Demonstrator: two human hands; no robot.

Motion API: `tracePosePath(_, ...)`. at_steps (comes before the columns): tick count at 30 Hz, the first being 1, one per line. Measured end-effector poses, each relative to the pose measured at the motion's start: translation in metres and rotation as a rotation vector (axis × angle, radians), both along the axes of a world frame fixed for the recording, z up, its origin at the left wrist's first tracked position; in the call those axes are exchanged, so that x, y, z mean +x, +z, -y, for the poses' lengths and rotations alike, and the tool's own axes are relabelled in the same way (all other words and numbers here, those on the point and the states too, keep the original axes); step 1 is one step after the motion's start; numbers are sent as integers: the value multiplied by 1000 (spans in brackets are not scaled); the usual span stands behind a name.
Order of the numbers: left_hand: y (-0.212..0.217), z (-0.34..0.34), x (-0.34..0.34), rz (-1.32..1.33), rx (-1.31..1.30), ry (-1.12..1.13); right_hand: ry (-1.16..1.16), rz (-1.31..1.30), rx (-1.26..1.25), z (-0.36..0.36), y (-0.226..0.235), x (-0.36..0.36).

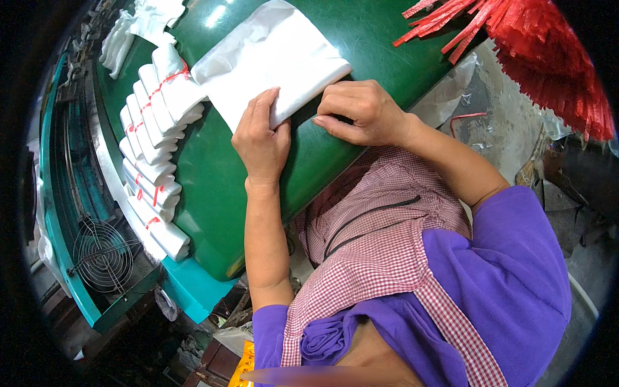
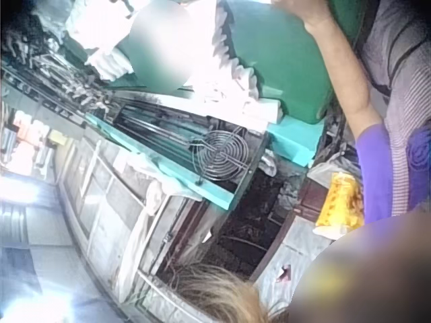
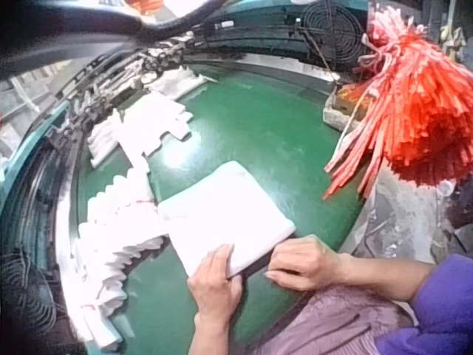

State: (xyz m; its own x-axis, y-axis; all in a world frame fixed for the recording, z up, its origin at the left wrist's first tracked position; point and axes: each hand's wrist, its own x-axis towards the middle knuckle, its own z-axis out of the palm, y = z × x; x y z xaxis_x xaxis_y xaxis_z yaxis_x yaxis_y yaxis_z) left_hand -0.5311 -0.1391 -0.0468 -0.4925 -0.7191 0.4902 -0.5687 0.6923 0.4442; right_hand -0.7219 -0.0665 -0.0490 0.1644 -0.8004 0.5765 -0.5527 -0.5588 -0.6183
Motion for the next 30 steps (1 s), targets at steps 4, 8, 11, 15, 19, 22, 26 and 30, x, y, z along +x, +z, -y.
tracePosePath(4,2,0,0,40,-9,-4,-3,-3,4,1,0,-1)
tracePosePath(8,0,0,0,13,0,-2,-1,-8,10,0,0,0)
tracePosePath(11,0,0,0,1,11,-1,1,-8,6,0,1,0)
tracePosePath(15,0,1,0,-6,12,-6,3,-8,10,0,0,0)
tracePosePath(19,-1,1,0,8,-10,-9,8,-4,19,0,0,-1)
tracePosePath(22,0,1,0,30,-20,-15,8,-2,18,0,0,-1)
tracePosePath(26,0,1,0,1,-5,-11,8,2,10,1,2,0)
tracePosePath(30,-1,2,0,-18,-4,-13,-1,-2,7,1,1,0)
